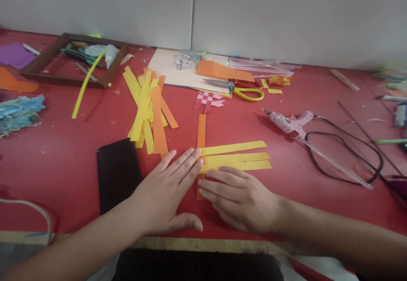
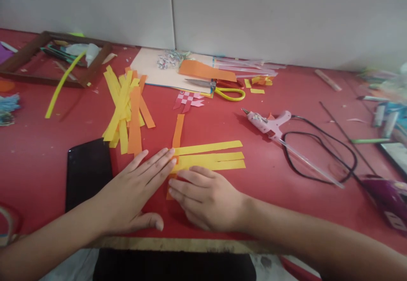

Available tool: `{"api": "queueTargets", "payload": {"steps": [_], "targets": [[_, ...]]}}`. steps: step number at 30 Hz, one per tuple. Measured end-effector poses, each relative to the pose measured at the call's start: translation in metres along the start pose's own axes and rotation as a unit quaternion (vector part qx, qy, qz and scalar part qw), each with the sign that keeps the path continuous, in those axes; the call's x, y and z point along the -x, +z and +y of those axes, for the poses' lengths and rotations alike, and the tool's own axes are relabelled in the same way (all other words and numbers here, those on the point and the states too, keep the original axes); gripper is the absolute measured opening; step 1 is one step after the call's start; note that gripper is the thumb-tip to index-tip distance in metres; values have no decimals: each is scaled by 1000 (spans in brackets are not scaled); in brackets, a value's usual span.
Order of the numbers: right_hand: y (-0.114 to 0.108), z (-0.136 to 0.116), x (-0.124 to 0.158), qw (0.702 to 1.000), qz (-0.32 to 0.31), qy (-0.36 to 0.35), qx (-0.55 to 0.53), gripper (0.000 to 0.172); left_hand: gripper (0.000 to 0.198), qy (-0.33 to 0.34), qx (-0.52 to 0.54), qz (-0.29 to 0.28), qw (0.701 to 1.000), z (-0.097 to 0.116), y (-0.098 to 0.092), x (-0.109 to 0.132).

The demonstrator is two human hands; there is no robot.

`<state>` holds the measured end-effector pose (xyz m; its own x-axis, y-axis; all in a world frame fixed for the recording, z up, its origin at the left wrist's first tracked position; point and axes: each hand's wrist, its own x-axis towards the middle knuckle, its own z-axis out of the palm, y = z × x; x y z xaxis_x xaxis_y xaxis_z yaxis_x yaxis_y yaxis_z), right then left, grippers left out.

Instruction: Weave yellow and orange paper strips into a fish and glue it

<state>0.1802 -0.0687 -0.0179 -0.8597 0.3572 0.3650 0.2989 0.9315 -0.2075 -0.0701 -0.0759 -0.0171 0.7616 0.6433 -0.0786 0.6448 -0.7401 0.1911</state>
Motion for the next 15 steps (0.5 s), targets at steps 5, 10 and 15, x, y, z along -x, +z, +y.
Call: {"api": "queueTargets", "payload": {"steps": [5, 10, 15], "targets": [[1, 3, -1, 999, 12, -15, -36, 33, 109, 0, -2, 4, 1000, -1, 1, 1], [-3, 4, -1, 999, 35, -1, -41, 32, 107, -1, 0, 2, 1000, -1, 0, 2], [-2, 2, -1, 999, 28, 1, -44, 32, 108, 6, -10, 12, 1000, 0, 2, 1]]}}
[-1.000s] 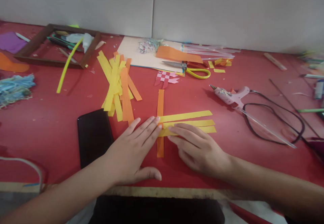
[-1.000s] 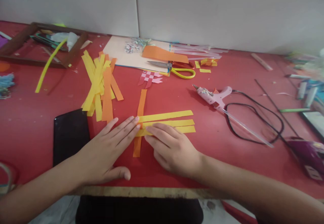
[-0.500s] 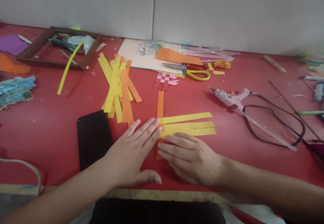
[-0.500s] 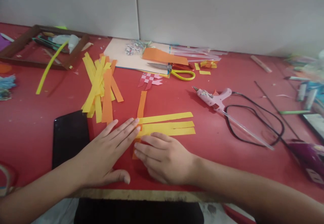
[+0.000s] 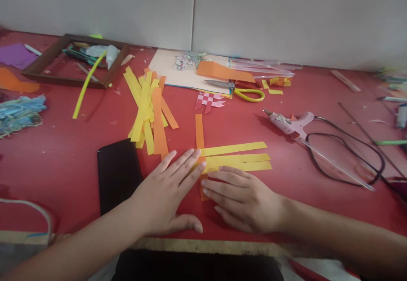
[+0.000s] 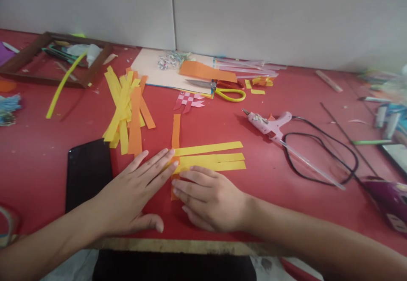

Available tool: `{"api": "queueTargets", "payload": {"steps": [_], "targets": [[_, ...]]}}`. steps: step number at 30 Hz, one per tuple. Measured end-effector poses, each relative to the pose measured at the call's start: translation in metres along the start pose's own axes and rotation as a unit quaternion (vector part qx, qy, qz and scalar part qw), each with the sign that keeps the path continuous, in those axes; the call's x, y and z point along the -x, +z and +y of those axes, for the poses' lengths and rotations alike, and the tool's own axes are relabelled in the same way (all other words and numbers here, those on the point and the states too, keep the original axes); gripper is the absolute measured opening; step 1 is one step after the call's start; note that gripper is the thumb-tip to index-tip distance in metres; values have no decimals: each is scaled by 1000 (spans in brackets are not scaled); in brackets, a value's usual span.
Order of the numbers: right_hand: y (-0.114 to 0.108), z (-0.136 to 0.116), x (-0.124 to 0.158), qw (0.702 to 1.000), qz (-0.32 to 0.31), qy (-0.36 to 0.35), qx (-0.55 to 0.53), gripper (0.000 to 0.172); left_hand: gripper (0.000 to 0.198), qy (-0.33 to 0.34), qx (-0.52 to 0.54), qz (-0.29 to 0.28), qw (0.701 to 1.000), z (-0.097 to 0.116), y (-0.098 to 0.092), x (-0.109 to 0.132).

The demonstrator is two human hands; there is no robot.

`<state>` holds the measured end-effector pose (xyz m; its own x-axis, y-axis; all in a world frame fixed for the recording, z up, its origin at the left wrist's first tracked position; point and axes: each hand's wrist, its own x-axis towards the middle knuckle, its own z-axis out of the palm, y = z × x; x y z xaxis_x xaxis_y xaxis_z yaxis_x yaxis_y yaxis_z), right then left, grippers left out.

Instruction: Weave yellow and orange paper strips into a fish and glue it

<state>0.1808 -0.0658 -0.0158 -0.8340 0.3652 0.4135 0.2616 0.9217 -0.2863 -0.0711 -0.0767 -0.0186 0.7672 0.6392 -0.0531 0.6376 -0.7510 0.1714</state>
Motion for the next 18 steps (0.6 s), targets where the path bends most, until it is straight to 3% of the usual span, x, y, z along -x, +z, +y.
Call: {"api": "queueTargets", "payload": {"steps": [18], "targets": [[5, 1, 1, 1000, -12, -20, -19, 37, 109, 0, -23, 12, 1000, 1, 1, 1]]}}
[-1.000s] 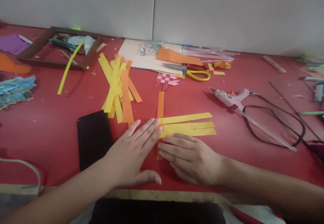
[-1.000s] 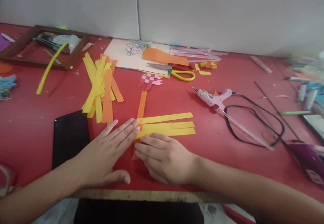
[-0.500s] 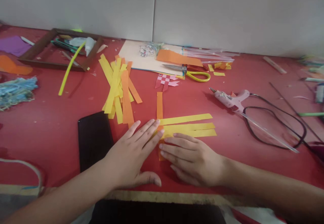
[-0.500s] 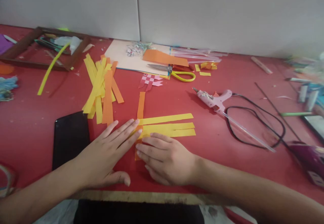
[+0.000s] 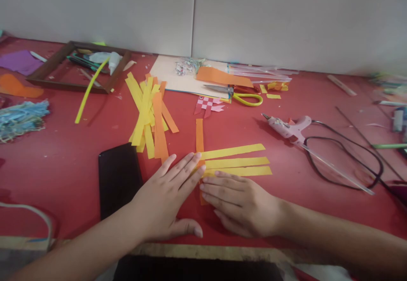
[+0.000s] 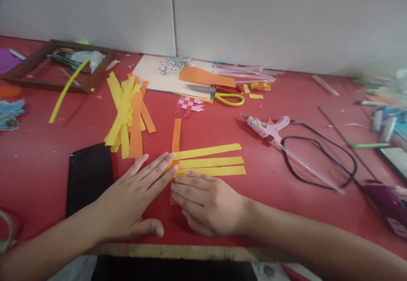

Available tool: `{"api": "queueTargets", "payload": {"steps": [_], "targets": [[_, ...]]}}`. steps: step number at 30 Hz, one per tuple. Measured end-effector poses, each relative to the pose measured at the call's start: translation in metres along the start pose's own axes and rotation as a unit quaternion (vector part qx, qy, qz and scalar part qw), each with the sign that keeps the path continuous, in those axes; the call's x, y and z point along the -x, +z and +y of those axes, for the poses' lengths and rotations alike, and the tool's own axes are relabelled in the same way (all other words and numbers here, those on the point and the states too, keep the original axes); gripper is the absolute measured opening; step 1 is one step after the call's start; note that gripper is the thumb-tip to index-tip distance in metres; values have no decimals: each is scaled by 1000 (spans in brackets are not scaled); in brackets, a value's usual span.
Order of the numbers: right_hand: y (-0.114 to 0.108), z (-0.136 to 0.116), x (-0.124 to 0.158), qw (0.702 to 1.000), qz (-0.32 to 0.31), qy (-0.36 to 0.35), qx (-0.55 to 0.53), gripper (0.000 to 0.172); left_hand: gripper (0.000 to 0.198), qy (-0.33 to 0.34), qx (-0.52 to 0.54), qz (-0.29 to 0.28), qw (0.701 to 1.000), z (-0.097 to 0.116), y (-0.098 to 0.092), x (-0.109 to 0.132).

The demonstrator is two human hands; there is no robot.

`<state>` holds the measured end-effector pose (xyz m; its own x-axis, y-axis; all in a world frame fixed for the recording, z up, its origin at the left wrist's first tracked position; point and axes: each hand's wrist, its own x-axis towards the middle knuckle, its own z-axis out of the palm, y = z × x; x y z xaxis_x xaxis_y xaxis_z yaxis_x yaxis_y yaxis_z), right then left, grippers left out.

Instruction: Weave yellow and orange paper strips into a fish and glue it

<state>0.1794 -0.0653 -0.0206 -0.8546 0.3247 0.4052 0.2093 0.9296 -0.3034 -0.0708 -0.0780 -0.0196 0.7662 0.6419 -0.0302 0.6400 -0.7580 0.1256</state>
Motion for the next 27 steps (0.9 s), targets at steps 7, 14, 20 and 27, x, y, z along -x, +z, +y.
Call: {"api": "queueTargets", "payload": {"steps": [7, 14, 20, 27], "targets": [[1, 0, -1, 1000, -9, -2, 27, 36, 108, 3, -4, 10, 1000, -2, 2, 0], [0, 1, -4, 998, -19, -5, 54, 34, 107, 6, 0, 11, 1000, -1, 2, 2], [-3, 3, -10, 1000, -7, 9, 27, 32, 110, 3, 5, 11, 1000, -2, 3, 1], [-13, 21, -24, 996, 71, 42, -44, 19, 109, 2, 7, 0, 1000, -2, 2, 0]]}}
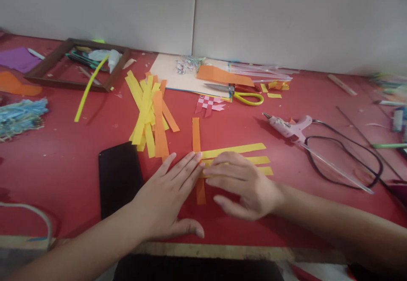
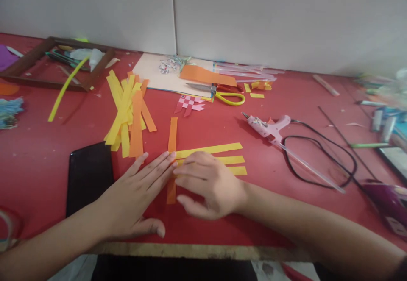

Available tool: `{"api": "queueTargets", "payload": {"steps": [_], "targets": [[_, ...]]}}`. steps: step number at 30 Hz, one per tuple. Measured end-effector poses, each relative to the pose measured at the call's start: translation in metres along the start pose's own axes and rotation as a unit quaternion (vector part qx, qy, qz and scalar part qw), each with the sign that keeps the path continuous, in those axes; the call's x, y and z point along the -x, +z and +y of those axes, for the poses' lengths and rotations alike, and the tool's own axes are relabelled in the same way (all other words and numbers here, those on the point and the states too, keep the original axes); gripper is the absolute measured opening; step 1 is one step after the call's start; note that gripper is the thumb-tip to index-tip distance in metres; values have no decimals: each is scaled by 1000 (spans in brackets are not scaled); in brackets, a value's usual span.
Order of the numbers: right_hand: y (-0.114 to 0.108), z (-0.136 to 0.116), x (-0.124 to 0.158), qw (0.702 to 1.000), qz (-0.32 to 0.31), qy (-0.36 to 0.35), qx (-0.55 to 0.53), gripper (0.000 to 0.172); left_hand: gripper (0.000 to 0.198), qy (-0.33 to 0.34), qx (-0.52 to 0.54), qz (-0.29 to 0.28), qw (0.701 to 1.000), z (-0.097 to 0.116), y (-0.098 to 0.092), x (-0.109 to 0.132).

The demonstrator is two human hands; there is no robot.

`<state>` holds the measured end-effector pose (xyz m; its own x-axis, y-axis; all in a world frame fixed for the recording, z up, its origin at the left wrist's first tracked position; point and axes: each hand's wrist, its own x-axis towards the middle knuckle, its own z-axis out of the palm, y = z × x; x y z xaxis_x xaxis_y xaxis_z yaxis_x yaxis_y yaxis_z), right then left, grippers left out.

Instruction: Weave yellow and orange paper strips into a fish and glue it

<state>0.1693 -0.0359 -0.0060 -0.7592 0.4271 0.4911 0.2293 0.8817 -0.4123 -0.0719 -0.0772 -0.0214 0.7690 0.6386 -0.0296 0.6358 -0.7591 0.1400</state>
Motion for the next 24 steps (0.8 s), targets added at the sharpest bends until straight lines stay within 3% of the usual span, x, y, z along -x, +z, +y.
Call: {"api": "queueTargets", "payload": {"steps": [4, 7, 13, 19, 24], "targets": [[-3, 24, -18, 988, 32, 129, 75, 14, 110, -3, 3, -2, 1000, 0, -1, -1], [2, 42, -32, 970, 9, 213, 120, 18, 109, -1, 3, 2, 1000, 1, -2, -1], [19, 56, -57, 925, -6, 364, 108, 29, 108, -4, -1, 4, 1000, 1, -1, -1], [15, 52, -73, 912, -49, 408, 5, 19, 110, -6, -9, 7, 1000, 3, -1, -2], [8, 44, -69, 912, -54, 382, -141, 13, 111, -10, -7, 3, 1000, 3, -1, -2]]}}
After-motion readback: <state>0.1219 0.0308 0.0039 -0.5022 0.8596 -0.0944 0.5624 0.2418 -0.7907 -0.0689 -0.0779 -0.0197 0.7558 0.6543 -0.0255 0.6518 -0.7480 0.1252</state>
